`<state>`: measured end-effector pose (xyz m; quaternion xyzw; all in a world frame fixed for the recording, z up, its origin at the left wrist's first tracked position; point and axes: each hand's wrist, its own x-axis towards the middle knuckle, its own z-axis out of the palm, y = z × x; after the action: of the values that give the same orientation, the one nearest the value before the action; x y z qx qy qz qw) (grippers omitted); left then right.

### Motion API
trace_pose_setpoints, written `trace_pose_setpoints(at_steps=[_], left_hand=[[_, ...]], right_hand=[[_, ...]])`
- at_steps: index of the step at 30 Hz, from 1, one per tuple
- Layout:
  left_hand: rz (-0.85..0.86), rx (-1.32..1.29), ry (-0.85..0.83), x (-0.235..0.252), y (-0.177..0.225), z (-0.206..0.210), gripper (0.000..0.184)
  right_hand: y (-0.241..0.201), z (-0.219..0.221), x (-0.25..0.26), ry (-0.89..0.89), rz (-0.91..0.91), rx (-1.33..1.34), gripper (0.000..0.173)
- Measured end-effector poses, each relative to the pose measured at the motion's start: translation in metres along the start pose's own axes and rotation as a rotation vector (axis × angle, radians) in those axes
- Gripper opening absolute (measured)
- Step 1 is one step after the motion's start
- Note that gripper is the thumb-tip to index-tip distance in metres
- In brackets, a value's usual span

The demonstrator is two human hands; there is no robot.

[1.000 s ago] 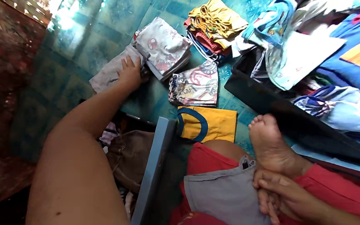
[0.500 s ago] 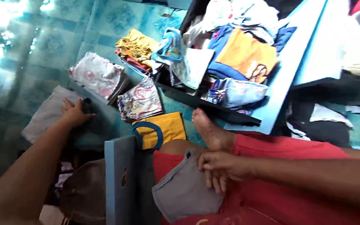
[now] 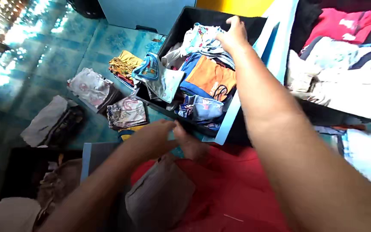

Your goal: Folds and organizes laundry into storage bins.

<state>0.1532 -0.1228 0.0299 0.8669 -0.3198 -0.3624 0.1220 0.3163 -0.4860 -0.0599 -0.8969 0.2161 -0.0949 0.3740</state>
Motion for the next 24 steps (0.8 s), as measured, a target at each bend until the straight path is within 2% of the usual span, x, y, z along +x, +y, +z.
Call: trace_pose_setpoints(at_steps=[2,4,6,8,10,11,13,15,16,20,22,24], left_hand=[[0.052,0.035,-0.022,0.024,0.049,0.014,0.054],[0.054,-0.097,0.023,0.046,0.08,0.028,0.057],[0.031,-0.293,0.129,0.066,0.092,0.047,0.052],[0.059,-0.451,0.328,0.088,0.086,0.071,0.041],[0.139,-0.474,0.58,0.111,0.072,0.097,0.029],[0.175,-0.399,0.688,0.12,0.067,0.107,0.024],[0.212,-0.249,0.806,0.13,0.065,0.115,0.017],[0.19,-0.175,0.81,0.132,0.067,0.116,0.016],[0.183,-0.157,0.822,0.133,0.068,0.116,0.016],[0.212,-0.162,0.882,0.137,0.066,0.12,0.017],[0.242,-0.171,0.89,0.137,0.065,0.121,0.016],[0.25,-0.175,0.876,0.135,0.064,0.12,0.015]], right_hand=[[0.015,0.026,0.0,-0.078,0.039,-0.079,0.09],[0.008,0.041,-0.008,-0.235,0.098,-0.291,0.106],[0.008,0.044,-0.011,-0.249,0.126,-0.344,0.107],[0.014,0.038,-0.007,-0.221,0.108,-0.299,0.107],[0.02,0.034,-0.003,-0.209,0.083,-0.248,0.103],[0.023,0.033,0.0,-0.215,0.069,-0.228,0.097],[0.029,0.031,0.005,-0.181,0.049,-0.106,0.074],[0.033,0.029,0.009,-0.055,0.105,0.088,0.054],[0.033,0.025,0.012,0.01,0.162,0.196,0.05],[0.036,0.015,0.017,0.177,0.372,0.528,0.047],[0.035,0.014,0.014,0.203,0.402,0.595,0.048],[0.033,0.014,0.011,0.157,0.368,0.627,0.052]])
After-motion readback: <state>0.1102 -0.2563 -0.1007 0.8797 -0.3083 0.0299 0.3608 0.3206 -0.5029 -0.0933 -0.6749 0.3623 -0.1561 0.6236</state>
